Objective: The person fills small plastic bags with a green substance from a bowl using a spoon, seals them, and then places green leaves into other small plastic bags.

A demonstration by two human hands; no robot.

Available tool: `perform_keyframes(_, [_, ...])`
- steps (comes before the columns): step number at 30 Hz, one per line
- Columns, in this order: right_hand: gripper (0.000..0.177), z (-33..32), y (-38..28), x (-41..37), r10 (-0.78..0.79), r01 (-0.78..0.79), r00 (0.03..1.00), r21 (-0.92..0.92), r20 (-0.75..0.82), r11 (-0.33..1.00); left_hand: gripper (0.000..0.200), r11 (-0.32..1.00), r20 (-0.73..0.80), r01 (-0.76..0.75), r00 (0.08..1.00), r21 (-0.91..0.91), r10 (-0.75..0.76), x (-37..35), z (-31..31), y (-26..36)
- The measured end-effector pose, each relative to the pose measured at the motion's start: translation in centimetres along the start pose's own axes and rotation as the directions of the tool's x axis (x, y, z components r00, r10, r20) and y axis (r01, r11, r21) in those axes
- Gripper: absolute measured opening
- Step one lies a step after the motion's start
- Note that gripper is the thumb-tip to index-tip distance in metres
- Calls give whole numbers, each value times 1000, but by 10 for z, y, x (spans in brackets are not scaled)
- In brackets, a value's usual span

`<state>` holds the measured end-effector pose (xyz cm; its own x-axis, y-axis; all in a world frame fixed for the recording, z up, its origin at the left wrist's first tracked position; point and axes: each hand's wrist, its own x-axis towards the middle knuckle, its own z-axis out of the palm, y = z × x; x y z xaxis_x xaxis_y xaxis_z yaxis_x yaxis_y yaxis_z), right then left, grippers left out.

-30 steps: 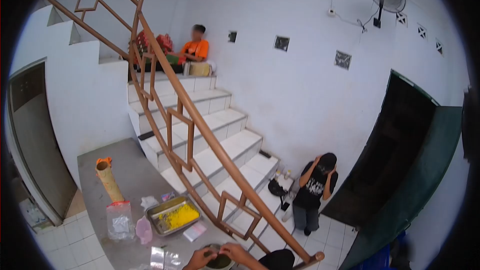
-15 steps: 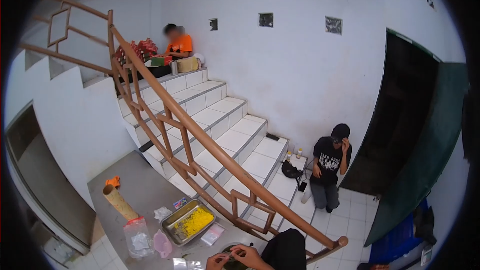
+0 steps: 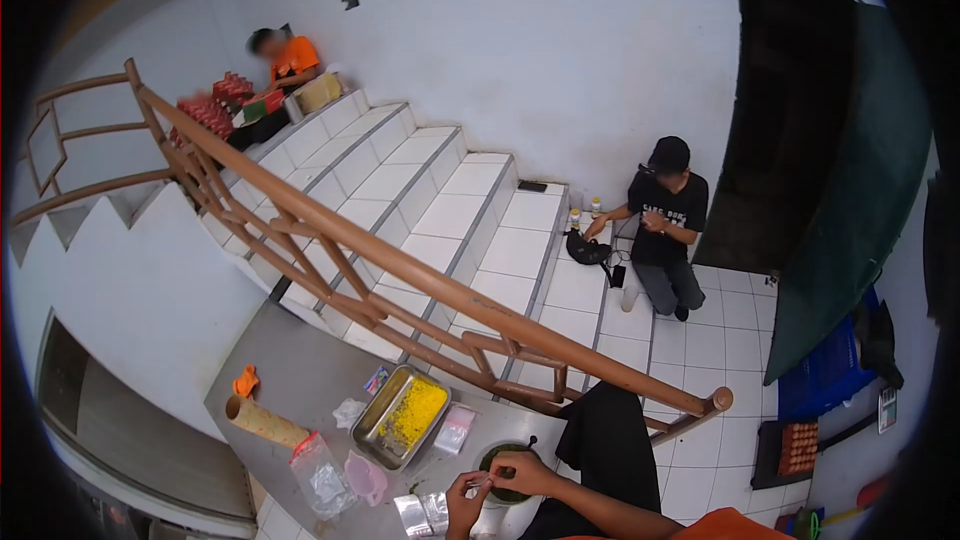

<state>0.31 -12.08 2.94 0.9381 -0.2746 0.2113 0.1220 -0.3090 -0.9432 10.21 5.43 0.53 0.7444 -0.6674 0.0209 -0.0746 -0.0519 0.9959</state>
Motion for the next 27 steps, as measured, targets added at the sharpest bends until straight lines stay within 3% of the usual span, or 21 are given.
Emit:
perform_keyframes(2, [20,-3,1,-1,-35,34,999,-36,-21,999,14,983,33,-127,992,130,124,5,0,-3])
perform_keyframes(6, [19,-16,-1,-12,2,-3,1000,-55,-18,998,13,947,90,-222,974,234,206,14,11,12])
perform_keyframes(9, [17,-26,7,-15,15,-15,1000,-8,1,1000,14,941,118,-176,982,290,148,17,22,33])
perform_keyframes(12, [15,-34,6,-17,68,-68,998,40,-4,997,11,958,179,-173,975,230,133,22,29,53])
perform_keyframes(15, [18,-30,18,-18,-56,56,998,-7,-39,998,10,917,222,-220,963,334,150,25,28,50])
perform_keyframes(17, [18,-26,30,-16,-23,24,999,31,-32,999,12,912,226,-221,963,346,148,30,31,48])
perform_keyframes(23, [12,-8,46,-19,12,29,979,194,-203,981,8,822,188,-77,981,564,-37,30,22,41])
perform_keyframes(24, [13,-13,46,-23,0,46,979,219,-206,975,8,865,126,40,985,501,-118,28,27,42])
perform_keyframes(25, [13,-14,49,-30,11,42,973,226,-230,973,8,801,231,-95,971,592,-55,30,20,36])
perform_keyframes(27, [14,-13,56,-36,30,38,956,224,-291,974,7,793,243,-96,968,601,-67,27,23,24])
